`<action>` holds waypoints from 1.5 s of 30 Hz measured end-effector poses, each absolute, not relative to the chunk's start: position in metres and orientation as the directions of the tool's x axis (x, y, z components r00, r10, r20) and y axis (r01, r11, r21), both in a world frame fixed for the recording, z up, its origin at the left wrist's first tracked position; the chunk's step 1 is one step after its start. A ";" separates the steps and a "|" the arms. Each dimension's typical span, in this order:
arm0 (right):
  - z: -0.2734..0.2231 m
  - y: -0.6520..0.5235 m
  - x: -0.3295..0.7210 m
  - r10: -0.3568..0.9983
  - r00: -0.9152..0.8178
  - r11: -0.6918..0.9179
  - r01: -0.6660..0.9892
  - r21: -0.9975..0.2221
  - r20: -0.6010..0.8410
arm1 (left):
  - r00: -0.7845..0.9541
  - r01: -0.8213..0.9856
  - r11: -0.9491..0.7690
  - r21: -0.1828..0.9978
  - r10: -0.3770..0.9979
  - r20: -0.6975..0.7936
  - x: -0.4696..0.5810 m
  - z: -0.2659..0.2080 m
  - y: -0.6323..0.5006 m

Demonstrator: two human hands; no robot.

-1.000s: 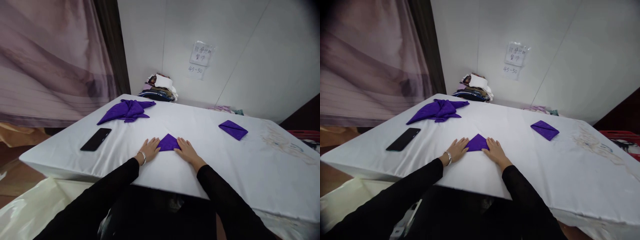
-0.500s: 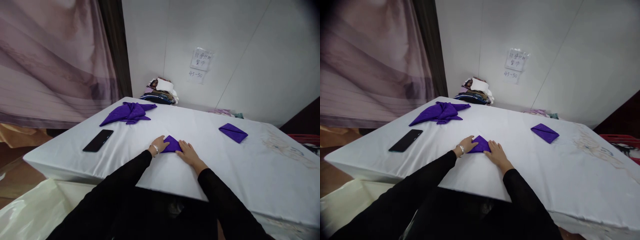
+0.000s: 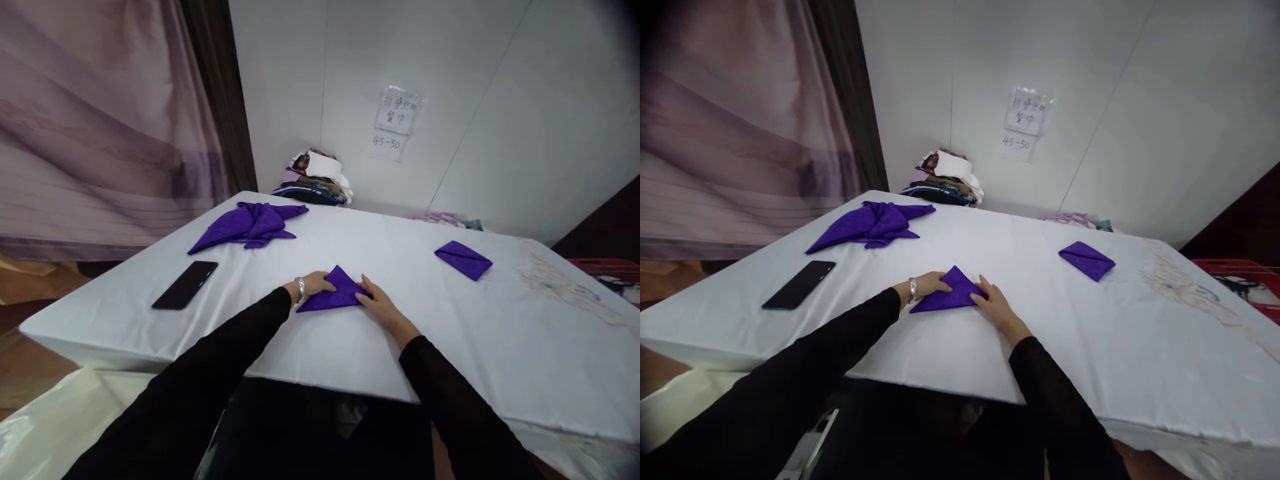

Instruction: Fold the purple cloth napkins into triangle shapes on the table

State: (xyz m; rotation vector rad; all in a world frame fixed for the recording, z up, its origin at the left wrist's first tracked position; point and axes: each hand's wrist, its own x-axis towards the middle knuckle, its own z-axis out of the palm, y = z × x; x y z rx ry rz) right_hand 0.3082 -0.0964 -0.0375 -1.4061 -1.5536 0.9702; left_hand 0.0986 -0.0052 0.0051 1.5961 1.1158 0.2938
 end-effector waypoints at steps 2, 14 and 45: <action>-0.030 -0.095 0.309 0.998 -0.067 0.028 0.151 -0.988 0.018 | 0.596 0.411 0.121 0.904 0.715 -0.366 0.098 0.010 -0.006; -0.010 -0.087 0.294 0.976 -0.144 -0.198 -0.263 -0.944 -0.165 | 0.696 0.627 -0.315 0.713 0.637 -0.331 0.130 0.036 0.025; -0.045 -0.079 0.307 0.849 0.520 0.177 -0.443 -0.879 -0.091 | 0.557 0.095 0.396 0.913 0.739 -0.378 0.169 -0.024 -0.062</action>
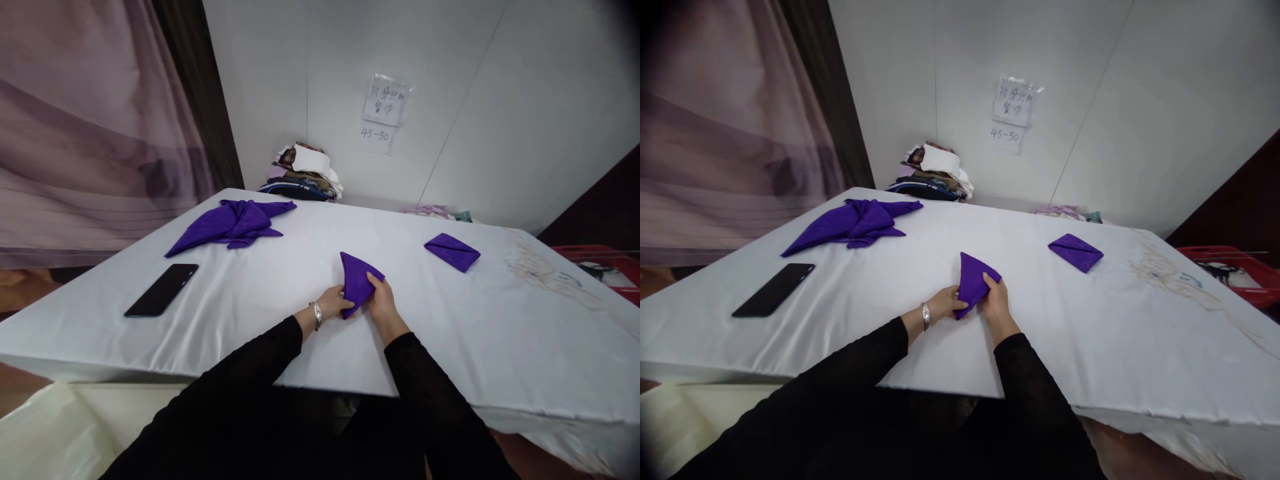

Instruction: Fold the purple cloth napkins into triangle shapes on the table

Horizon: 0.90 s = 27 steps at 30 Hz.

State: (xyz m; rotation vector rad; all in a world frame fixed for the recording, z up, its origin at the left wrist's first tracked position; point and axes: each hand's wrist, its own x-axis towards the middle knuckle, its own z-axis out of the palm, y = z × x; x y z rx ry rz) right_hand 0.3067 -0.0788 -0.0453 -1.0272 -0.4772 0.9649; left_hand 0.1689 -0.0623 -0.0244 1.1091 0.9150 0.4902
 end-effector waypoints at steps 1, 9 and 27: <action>-0.046 -0.080 0.309 0.850 0.516 0.155 -0.431 -0.889 -0.102 | 0.582 0.126 0.394 0.911 0.714 -0.389 0.160 -0.021 -0.060; -0.042 -0.106 0.314 0.926 0.329 -0.091 -0.282 -0.955 -0.186 | 0.338 0.415 0.171 0.894 0.883 -0.326 0.085 -0.006 -0.029; -0.034 -0.064 0.222 0.892 -0.293 0.451 0.624 -0.638 0.344 | 0.266 0.091 0.063 0.994 0.960 -0.085 0.045 -0.040 -0.029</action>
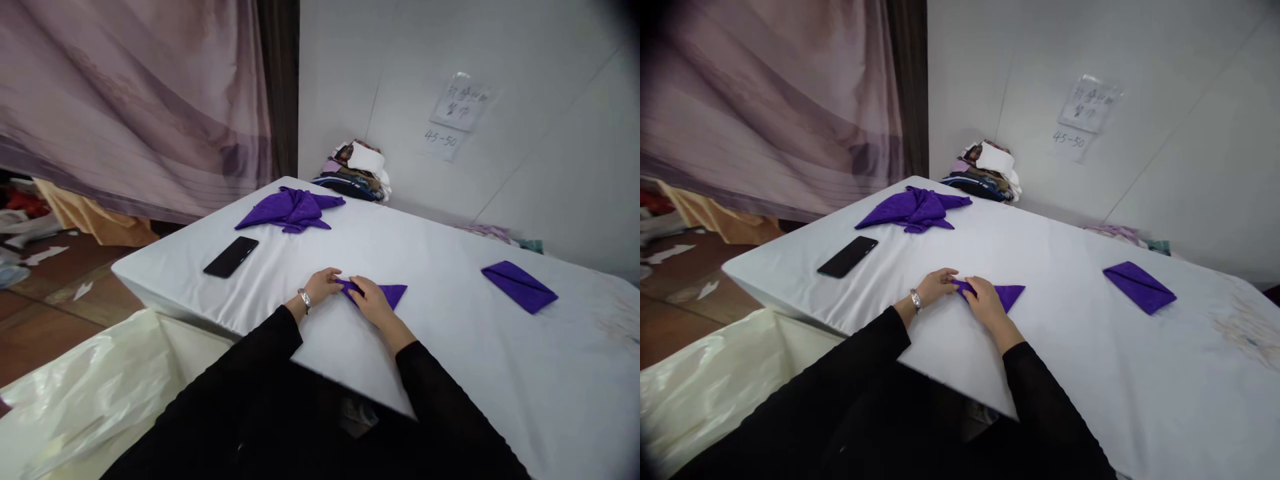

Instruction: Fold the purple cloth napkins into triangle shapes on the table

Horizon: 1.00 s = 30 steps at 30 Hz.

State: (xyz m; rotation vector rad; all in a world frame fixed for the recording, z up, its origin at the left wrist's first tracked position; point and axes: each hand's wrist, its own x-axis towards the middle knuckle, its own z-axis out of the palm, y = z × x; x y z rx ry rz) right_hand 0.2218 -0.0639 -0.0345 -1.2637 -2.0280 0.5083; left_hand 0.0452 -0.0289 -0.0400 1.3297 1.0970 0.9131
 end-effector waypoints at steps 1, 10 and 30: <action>-0.039 -0.062 0.221 0.895 -0.291 0.445 0.631 -0.635 0.338 | 0.277 0.041 0.071 0.997 0.958 -0.079 0.044 -0.041 -0.029; -0.051 -0.061 0.223 0.892 -0.269 0.448 0.643 -0.621 0.364 | 0.294 0.013 0.124 0.992 0.948 -0.122 0.042 -0.041 -0.027; -0.022 -0.046 0.211 0.905 -0.332 0.424 0.718 -0.552 0.264 | 0.313 0.111 0.110 0.988 0.939 -0.140 0.035 -0.042 -0.028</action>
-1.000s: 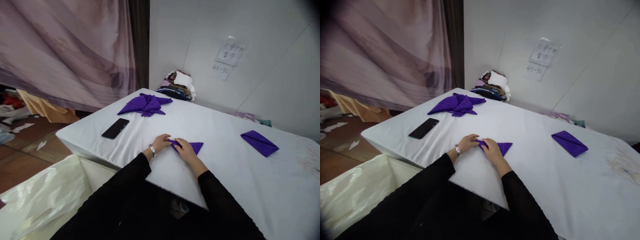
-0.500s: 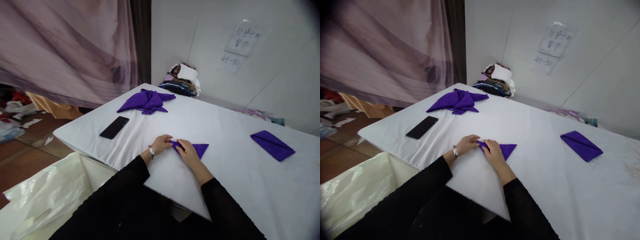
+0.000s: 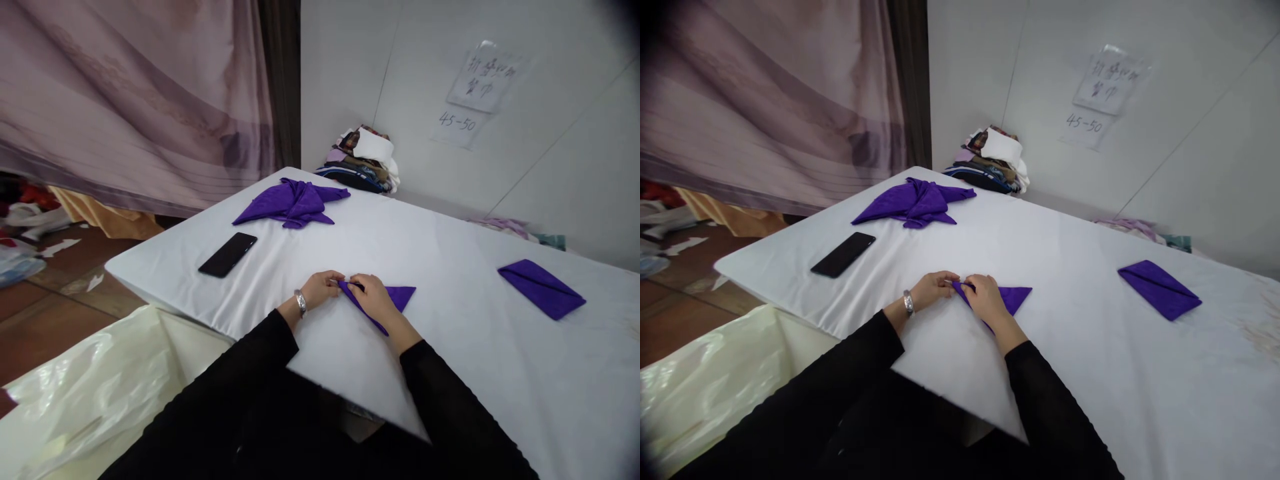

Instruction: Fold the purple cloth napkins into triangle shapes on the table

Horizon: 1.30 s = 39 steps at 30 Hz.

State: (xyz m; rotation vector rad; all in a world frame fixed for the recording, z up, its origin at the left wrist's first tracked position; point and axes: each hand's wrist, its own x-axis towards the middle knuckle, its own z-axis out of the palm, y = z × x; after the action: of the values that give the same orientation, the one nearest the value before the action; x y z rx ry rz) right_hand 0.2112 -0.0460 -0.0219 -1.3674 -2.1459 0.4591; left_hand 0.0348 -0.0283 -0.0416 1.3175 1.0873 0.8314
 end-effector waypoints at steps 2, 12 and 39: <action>-0.023 -0.045 0.211 0.904 -0.331 0.427 0.706 -0.565 0.270 | 0.299 0.142 0.113 0.983 0.942 -0.152 0.037 -0.039 -0.030; -0.031 -0.043 0.211 0.908 -0.257 0.415 0.651 -0.636 0.330 | 0.068 0.498 -0.027 0.867 0.998 -0.008 0.038 -0.024 -0.043; -0.031 -0.042 0.209 0.894 -0.301 0.448 0.596 -0.667 0.332 | 0.108 0.066 0.361 0.930 0.924 -0.366 0.059 -0.019 -0.058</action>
State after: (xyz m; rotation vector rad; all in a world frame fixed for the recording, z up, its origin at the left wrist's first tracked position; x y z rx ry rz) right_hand 0.2089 -0.0425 -0.0310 -1.2436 -2.0165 0.5592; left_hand 0.0591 -0.0580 -0.0193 1.0158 1.3079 0.8271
